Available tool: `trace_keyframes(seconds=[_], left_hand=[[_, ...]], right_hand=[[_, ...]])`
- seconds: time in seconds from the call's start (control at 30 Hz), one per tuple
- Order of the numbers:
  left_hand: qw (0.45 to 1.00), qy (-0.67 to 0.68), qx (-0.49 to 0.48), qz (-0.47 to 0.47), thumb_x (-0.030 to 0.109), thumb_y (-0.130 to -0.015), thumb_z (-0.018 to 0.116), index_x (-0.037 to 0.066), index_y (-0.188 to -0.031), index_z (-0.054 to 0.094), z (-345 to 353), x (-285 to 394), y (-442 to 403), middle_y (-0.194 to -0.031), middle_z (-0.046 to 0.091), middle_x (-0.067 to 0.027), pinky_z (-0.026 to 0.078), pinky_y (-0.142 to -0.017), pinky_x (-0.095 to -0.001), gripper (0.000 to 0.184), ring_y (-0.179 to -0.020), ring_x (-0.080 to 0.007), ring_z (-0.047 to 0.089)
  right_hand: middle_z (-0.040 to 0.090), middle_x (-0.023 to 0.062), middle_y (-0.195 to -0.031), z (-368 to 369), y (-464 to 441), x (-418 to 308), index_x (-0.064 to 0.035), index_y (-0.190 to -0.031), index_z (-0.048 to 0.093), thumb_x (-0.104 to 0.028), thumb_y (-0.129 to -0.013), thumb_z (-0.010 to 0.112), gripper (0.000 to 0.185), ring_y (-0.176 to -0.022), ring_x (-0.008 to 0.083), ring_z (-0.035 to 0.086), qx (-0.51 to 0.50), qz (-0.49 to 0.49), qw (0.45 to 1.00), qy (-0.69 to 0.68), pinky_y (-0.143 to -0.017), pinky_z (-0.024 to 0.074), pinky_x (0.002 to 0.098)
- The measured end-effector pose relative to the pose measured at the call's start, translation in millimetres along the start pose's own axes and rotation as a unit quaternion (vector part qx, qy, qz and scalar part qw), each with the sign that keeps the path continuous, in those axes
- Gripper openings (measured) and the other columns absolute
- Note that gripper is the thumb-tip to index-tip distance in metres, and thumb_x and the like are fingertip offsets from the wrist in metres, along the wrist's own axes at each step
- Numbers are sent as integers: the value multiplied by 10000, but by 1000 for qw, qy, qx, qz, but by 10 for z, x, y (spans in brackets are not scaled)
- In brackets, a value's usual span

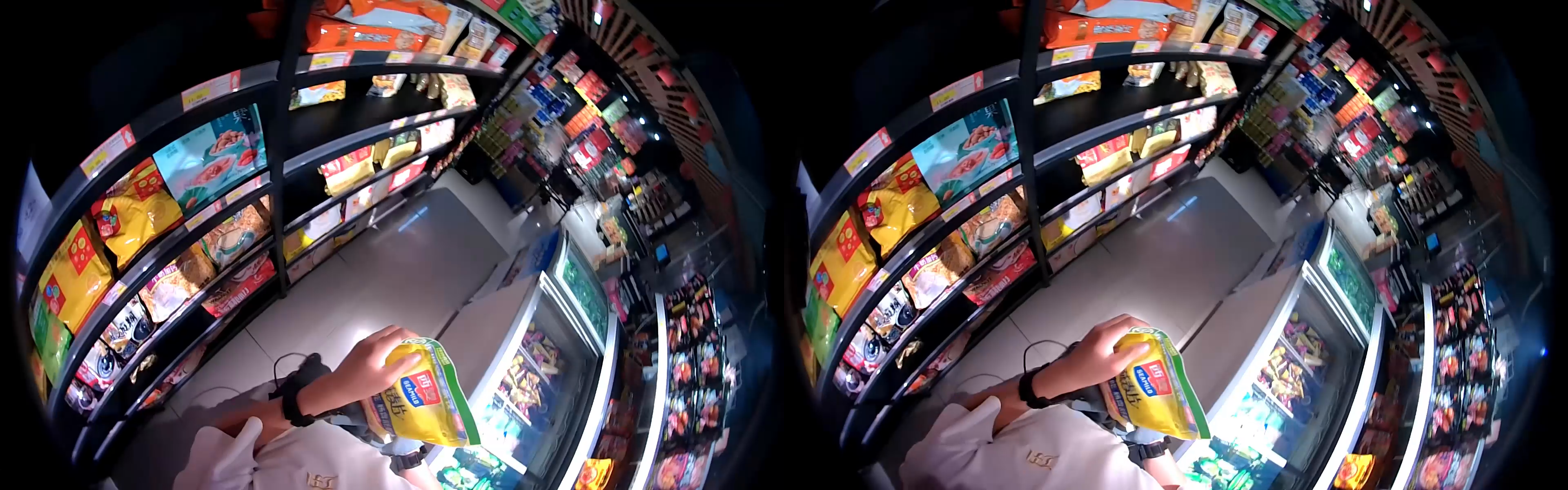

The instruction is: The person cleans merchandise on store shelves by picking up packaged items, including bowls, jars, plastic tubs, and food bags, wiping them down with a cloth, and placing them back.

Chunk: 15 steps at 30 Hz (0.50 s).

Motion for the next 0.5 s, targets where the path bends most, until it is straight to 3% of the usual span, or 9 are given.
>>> trace_keyframes(seconds=[0.07, 0.13, 0.2, 0.33, 0.5], left_hand=[[996, -76, 2, -52, 207, -923, 658, 47, -1188, 575, -11, -207, -25, -1059, 618, -133, 551, -761, -345, 321, -883, -270, 666], [997, -59, 30, -49, 210, -912, 675, 62, -1218, 558, -36, -372, -105, -1109, 604, -136, 547, -795, -363, 360, -944, -294, 655], [993, -118, 28, 9, 167, -896, 692, 49, -1225, 569, -57, -421, -247, -1147, 607, -142, 550, -818, -371, 370, -1031, -294, 649], [991, -64, -44, -108, 191, -892, 711, 65, -1236, 568, 142, -986, -434, -1147, 612, -124, 540, -815, -355, 393, -958, -272, 657], [989, -25, -81, -120, 244, -920, 663, 94, -1252, 544, 525, -1375, -945, -1131, 618, -124, 535, -805, -377, 383, -957, -305, 654]], right_hand=[[673, 42, -1096, -36, -229, -16, -116, -1096, 634, -196, -856, 618, 254, -1027, 220, 627, 4, 1, 1000, -6, -888, 497, 347], [671, 42, -1103, -101, -474, -46, -114, -1109, 629, -201, -861, 619, 263, -1025, 219, 627, 10, 1, 1000, -10, -883, 500, 346], [669, 42, -1109, -223, -727, -92, -111, -1121, 624, -205, -866, 620, 272, -1024, 218, 627, 20, -2, 1000, -11, -877, 502, 345], [664, 43, -1121, -561, -1253, -278, -106, -1147, 614, -213, -876, 621, 292, -1020, 215, 627, 59, -6, 998, -10, -867, 507, 343], [658, 43, -1137, -1106, -1803, -529, -100, -1179, 602, -224, -889, 623, 317, -1016, 211, 627, 132, -12, 991, 2, -853, 514, 340]])
Point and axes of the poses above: each hand's wrist, its own y-axis away from the middle knuckle, its own z-axis out of the palm, x = y × z, the point moved 10 cm from there along -y, towards the middle knuckle
